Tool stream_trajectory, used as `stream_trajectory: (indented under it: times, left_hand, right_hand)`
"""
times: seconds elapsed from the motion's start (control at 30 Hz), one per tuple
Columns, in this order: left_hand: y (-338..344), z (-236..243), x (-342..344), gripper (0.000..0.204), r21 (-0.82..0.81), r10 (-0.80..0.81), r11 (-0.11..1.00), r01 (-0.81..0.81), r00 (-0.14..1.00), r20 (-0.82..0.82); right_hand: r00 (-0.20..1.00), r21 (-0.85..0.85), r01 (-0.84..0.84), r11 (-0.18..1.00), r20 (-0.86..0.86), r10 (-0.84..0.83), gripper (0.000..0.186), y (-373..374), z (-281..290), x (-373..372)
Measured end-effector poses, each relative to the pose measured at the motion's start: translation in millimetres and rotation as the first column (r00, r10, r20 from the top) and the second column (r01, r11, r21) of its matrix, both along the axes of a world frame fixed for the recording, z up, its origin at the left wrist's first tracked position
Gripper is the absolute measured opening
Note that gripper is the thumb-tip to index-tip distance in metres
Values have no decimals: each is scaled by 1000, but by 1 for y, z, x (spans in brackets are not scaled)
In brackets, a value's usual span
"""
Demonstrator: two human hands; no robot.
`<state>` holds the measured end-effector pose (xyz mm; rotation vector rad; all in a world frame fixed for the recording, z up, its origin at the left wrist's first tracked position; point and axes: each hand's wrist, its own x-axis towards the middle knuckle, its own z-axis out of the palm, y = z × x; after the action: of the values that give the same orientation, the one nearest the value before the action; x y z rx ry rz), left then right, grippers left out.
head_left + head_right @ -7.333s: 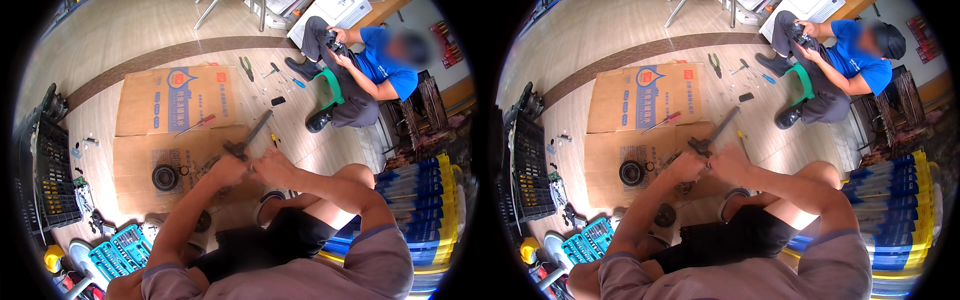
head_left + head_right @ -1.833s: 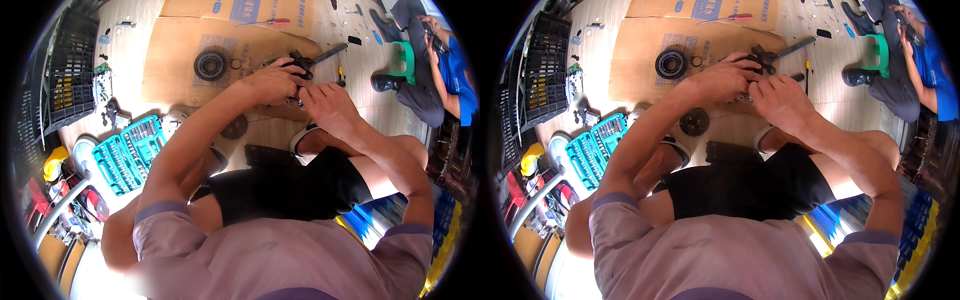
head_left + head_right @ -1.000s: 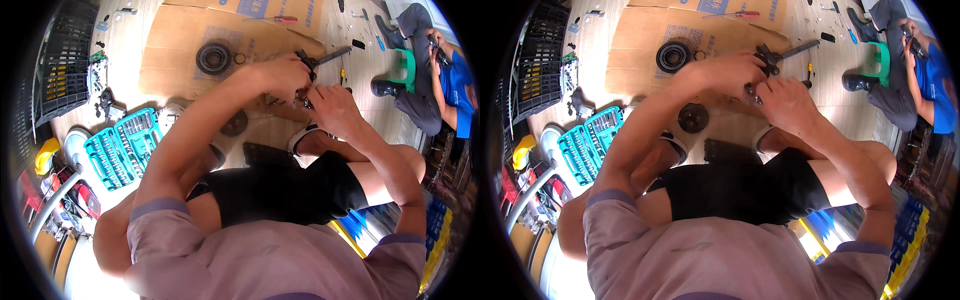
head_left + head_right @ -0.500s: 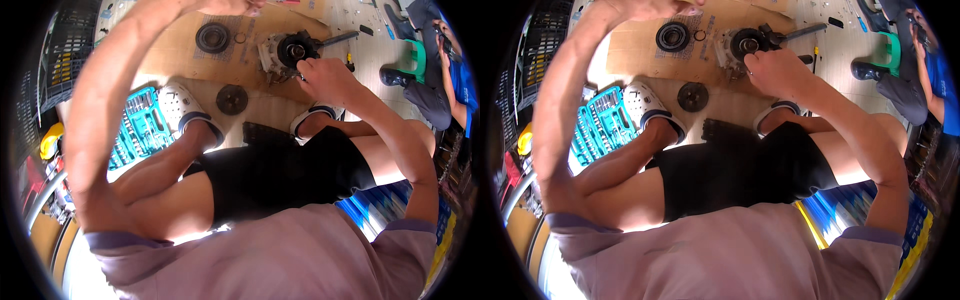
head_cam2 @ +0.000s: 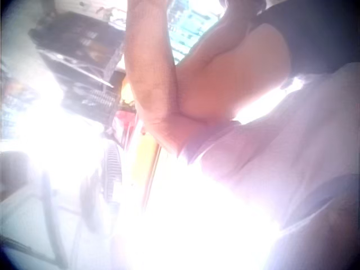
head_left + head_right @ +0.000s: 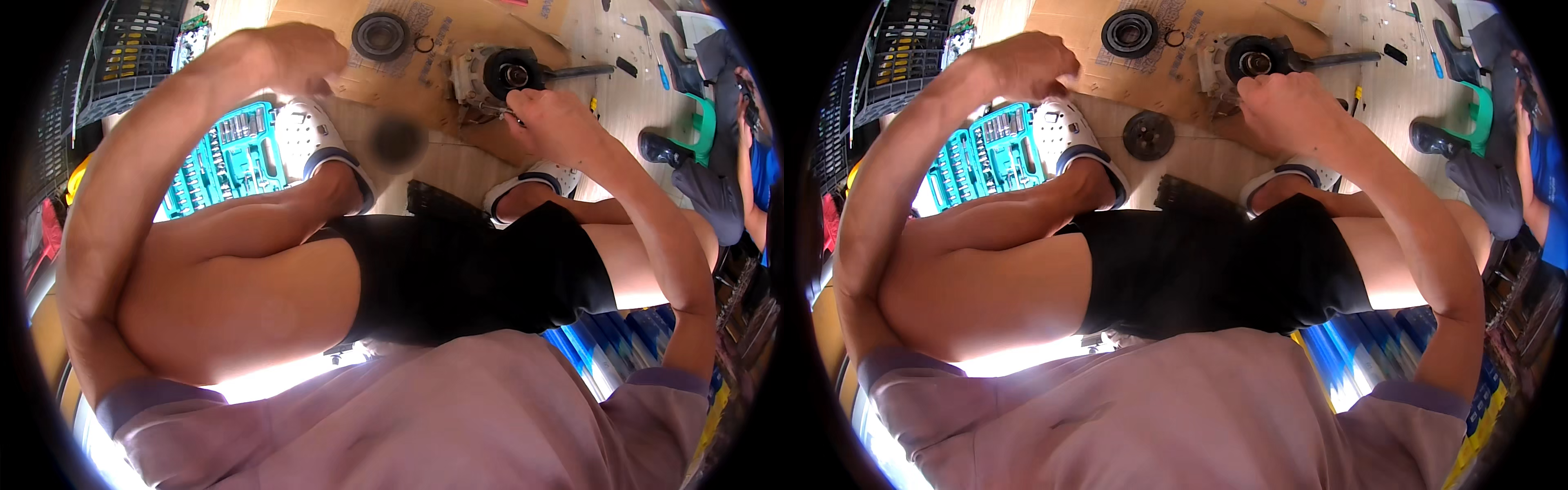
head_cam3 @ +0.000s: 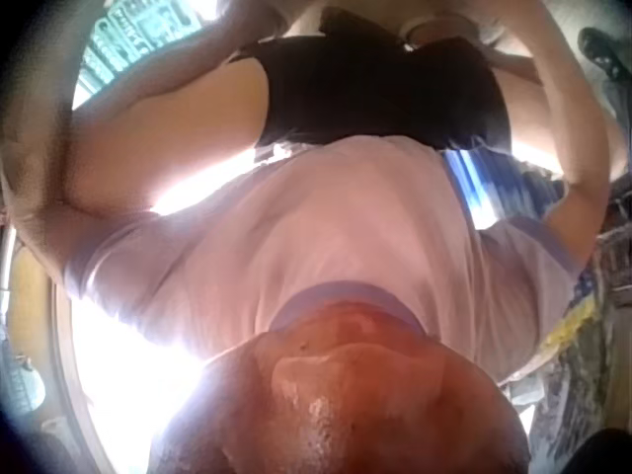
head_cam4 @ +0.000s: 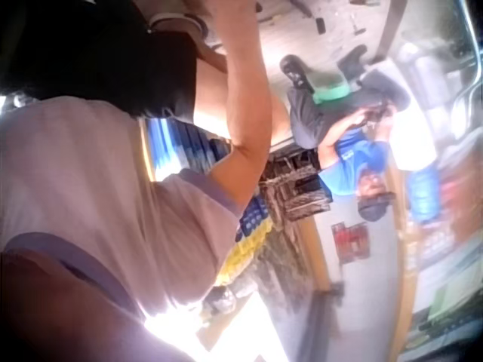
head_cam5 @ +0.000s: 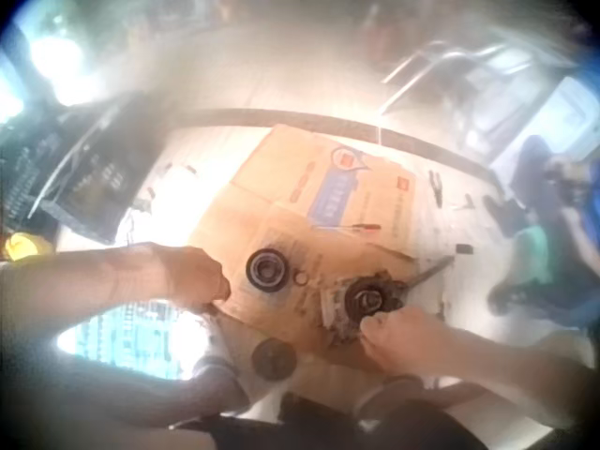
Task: The person uses a hammer and a punch tool to tap a metal component out of a circular housing while working on a piece of cardboard on the floor.
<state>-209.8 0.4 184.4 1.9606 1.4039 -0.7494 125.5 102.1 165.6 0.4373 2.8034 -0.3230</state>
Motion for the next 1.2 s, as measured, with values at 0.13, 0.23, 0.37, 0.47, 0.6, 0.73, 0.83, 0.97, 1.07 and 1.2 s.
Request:
stream_trajectory:
  times: [0.13, 0.23, 0.37, 0.47, 0.6, 0.73, 0.83, 0.97, 1.07, 1.2]
  left_hand:
    - [3, -6, -33, 37, 49, 245, 969, -242, 965, -96]
    - [18, -2, -29, 37, 59, 200, 978, -199, 980, -15]
    - [21, -12, -17, 36, 49, 138, 988, -143, 986, 97]
    - [18, -6, -4, 39, 6, 111, 994, -112, 990, 92]
    - [11, -17, -6, 38, 3, 78, 997, -79, 993, 93]
    - [15, -18, -4, 37, 47, 70, 996, -74, 994, 81]
    - [29, -20, -4, 33, 86, -22, 996, 14, 996, 90]
    - [39, -23, -16, 35, 124, -153, 983, 138, 981, 119]
    - [42, -35, -15, 35, 97, -192, 978, 184, 978, 77]
    - [41, -39, -16, 35, 118, -183, 979, 167, 972, 146]
  right_hand:
    - [999, -13, 29, 1000, -46, -29, 19, 7, -7, -9]
    - [999, 10, 20, 1000, -43, -20, 19, 11, -2, -2]
    - [999, 23, 27, 999, -27, -26, 19, 12, -4, -5]
    - [999, 10, -10, 1000, -36, 10, 18, 13, -6, -10]
    - [982, 95, -186, 978, 27, 184, 10, 15, 5, -23]
    - [919, 230, -394, 890, 115, 377, 12, 13, 5, -30]
    - [896, 208, -440, 874, 42, 441, 19, 11, 1, -34]
    - [967, 77, -183, 980, 193, 165, 15, 5, -1, -39]
    - [982, -28, 54, 998, 180, -48, 18, 1, -13, -37]
    - [975, -59, 165, 985, 158, -153, 19, -8, -15, -36]
